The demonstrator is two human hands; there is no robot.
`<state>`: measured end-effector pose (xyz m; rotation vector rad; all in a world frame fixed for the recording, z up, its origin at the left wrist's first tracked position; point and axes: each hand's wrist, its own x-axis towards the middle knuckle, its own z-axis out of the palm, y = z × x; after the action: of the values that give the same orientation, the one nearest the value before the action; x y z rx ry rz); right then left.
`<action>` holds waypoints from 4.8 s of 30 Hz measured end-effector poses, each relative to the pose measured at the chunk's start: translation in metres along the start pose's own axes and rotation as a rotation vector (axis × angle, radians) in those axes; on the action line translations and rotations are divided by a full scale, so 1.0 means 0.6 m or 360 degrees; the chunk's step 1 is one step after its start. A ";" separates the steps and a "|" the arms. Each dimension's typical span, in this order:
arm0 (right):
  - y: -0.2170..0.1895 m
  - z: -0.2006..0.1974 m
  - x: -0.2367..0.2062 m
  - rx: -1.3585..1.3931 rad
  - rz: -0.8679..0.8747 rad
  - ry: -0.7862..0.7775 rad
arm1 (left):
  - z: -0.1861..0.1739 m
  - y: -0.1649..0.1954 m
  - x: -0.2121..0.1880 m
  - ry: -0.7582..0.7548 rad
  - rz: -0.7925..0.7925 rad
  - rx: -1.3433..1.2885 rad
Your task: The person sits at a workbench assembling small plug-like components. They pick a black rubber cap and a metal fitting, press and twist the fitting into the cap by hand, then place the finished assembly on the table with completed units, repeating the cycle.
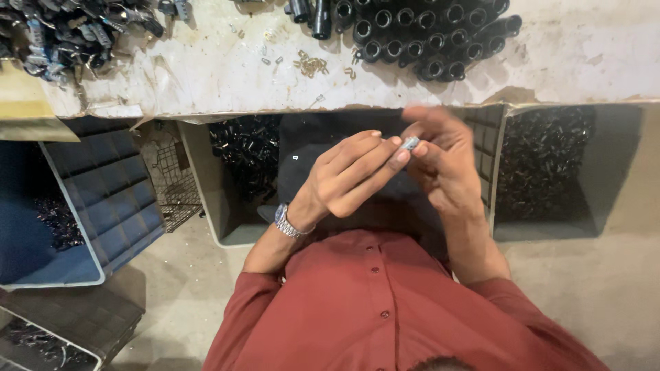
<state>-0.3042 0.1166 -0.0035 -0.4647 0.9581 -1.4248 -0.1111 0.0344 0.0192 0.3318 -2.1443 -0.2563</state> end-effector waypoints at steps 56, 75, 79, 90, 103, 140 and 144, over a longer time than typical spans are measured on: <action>0.010 0.147 0.051 -0.2237 -0.0959 -0.0057 | -0.028 -0.139 -0.002 -0.0012 -0.1039 0.0779; -0.012 0.121 0.036 -0.1588 -0.0671 -0.0047 | -0.021 -0.088 -0.034 0.0739 -0.1741 -0.1297; -0.016 0.134 0.051 -0.1206 -0.0624 -0.0099 | -0.017 -0.047 -0.042 0.0466 -0.1459 -0.1427; 0.009 0.126 0.060 -0.2268 -0.1234 0.0275 | -0.055 -0.175 -0.007 0.0330 -0.1320 0.0468; 0.032 0.101 0.065 -0.2174 -0.1483 0.0308 | -0.036 -0.187 0.011 0.0165 -0.1300 0.0669; 0.038 0.174 0.018 -0.1156 -0.0595 0.0094 | -0.226 -0.212 -0.067 0.0089 -0.1457 0.1301; 0.033 0.186 0.018 -0.1188 -0.0597 -0.0090 | -0.238 -0.180 -0.089 0.0563 -0.1300 0.0870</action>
<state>-0.2065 0.0794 0.0415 -1.2826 1.4002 -1.3305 0.0514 -0.0578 0.0242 1.4567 -1.5973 -0.0480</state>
